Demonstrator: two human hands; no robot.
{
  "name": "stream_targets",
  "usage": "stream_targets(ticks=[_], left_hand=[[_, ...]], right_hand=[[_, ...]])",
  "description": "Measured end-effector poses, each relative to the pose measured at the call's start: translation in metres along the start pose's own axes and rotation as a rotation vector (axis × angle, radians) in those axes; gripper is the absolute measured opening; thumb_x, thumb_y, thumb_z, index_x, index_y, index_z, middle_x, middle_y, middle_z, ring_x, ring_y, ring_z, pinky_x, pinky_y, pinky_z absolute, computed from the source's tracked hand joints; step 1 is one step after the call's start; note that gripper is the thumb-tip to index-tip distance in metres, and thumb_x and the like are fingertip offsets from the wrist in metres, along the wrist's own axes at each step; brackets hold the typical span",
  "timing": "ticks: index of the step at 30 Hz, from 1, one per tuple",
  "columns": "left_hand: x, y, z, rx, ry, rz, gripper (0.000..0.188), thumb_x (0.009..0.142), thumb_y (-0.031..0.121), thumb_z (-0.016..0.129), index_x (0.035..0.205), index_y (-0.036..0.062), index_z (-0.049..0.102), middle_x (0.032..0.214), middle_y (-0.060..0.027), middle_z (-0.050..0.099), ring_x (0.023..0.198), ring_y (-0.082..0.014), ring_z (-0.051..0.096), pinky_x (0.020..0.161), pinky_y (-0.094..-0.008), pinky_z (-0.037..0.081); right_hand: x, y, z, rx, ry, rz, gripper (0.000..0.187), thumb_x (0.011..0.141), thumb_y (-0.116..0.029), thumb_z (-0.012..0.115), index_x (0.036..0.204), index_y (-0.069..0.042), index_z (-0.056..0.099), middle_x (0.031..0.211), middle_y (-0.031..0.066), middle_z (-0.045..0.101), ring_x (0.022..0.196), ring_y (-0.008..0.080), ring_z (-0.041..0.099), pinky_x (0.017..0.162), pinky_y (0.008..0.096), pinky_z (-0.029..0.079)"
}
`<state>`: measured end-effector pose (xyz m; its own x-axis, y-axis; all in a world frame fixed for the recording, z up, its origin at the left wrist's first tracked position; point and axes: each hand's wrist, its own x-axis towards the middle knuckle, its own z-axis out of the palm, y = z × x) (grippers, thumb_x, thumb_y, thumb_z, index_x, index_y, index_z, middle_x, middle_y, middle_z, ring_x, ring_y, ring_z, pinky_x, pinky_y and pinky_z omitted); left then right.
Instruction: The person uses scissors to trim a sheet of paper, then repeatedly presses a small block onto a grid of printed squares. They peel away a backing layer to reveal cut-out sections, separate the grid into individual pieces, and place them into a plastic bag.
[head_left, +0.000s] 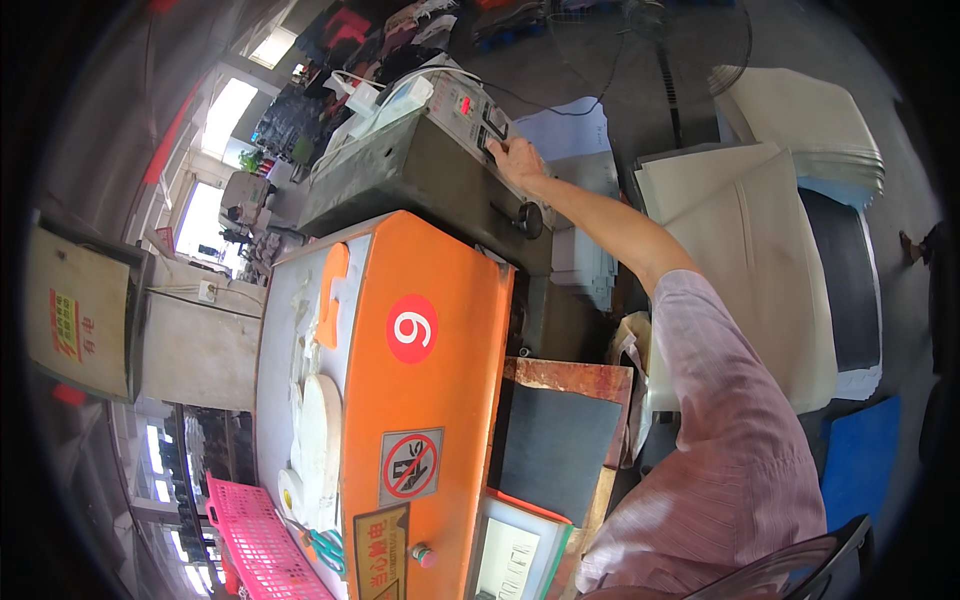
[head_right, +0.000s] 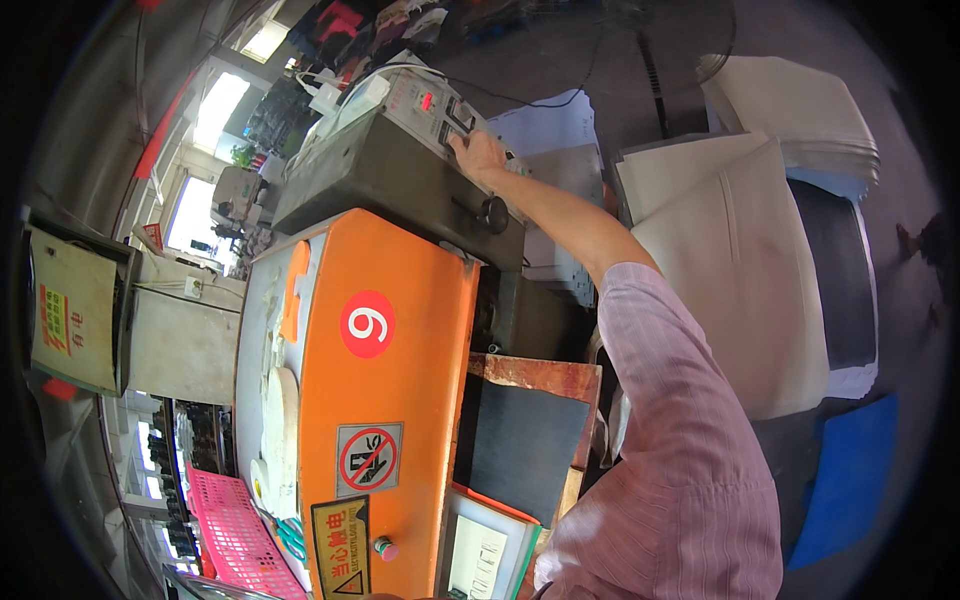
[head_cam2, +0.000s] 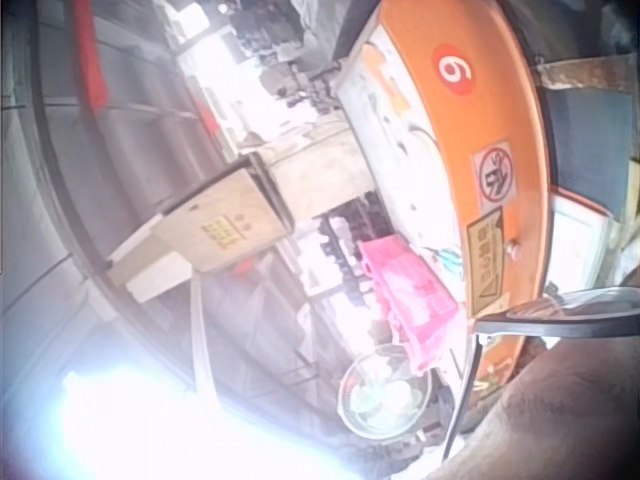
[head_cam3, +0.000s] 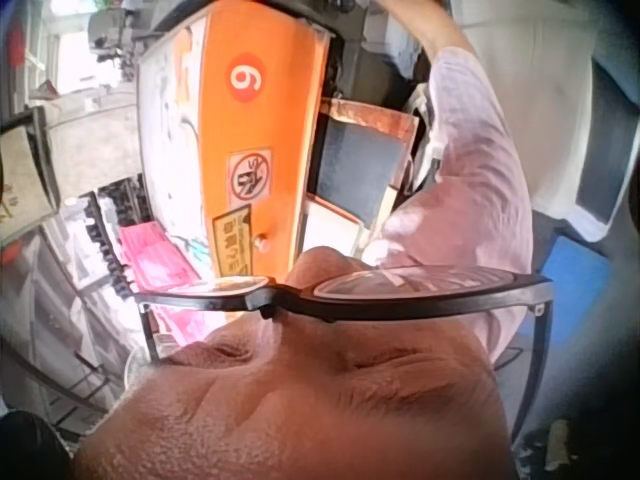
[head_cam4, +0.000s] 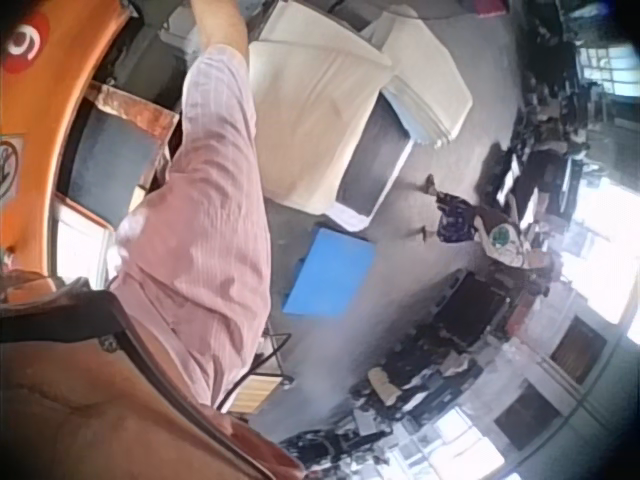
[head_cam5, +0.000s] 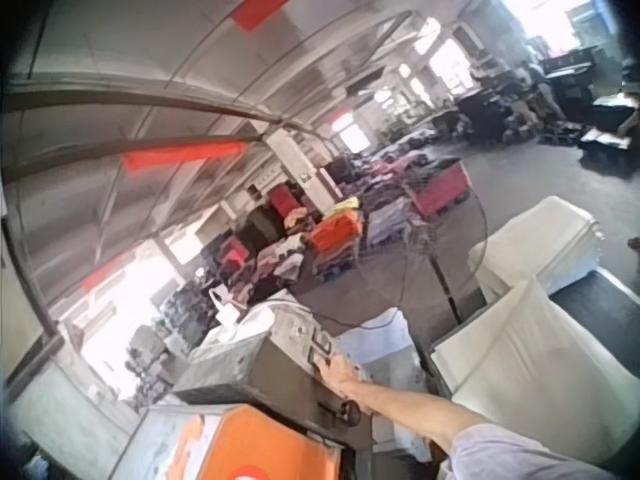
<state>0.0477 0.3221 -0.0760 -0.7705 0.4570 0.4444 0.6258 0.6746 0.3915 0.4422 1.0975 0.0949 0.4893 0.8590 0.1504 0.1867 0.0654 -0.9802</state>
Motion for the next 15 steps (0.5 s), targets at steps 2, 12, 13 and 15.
stream_targets(ticks=[2,12,13,15], left_hand=[[0.000,0.000,0.000,0.001,0.000,-0.006,0.027,0.099,0.011,0.057,0.106,-0.0110,0.071,0.094,-0.0274,0.072,0.084,-0.0365,0.068,0.080,-0.0448,0.054],[-0.002,-0.003,-0.003,0.002,-0.003,-0.034,0.026,0.100,0.010,0.057,0.106,-0.0114,0.070,0.095,-0.0276,0.072,0.086,-0.0362,0.067,0.082,-0.0447,0.054],[-0.003,-0.005,-0.004,0.005,0.001,-0.035,0.026,0.100,0.010,0.057,0.106,-0.0114,0.070,0.096,-0.0276,0.072,0.086,-0.0362,0.067,0.082,-0.0447,0.054],[-0.009,-0.009,-0.007,0.006,0.009,-0.051,0.026,0.100,0.010,0.057,0.106,-0.0115,0.070,0.096,-0.0277,0.072,0.086,-0.0361,0.067,0.083,-0.0447,0.054]], right_hand=[[0.000,-0.002,-0.002,-0.014,-0.010,0.011,0.059,0.095,-0.056,0.062,0.102,0.000,0.078,0.102,0.0267,0.075,0.100,0.0447,0.072,0.088,0.0516,0.055],[0.001,0.002,-0.001,-0.014,-0.008,-0.023,0.060,0.097,-0.056,0.060,0.102,0.001,0.077,0.099,0.0276,0.075,0.099,0.0440,0.073,0.087,0.0516,0.054],[0.003,0.005,0.001,-0.007,0.012,-0.052,0.063,0.098,-0.057,0.059,0.101,0.003,0.077,0.095,0.0287,0.074,0.095,0.0438,0.073,0.086,0.0517,0.054],[0.008,0.012,0.006,-0.008,0.025,-0.100,0.066,0.099,-0.057,0.058,0.097,0.006,0.075,0.087,0.0297,0.072,0.088,0.0423,0.073,0.082,0.0518,0.053]])
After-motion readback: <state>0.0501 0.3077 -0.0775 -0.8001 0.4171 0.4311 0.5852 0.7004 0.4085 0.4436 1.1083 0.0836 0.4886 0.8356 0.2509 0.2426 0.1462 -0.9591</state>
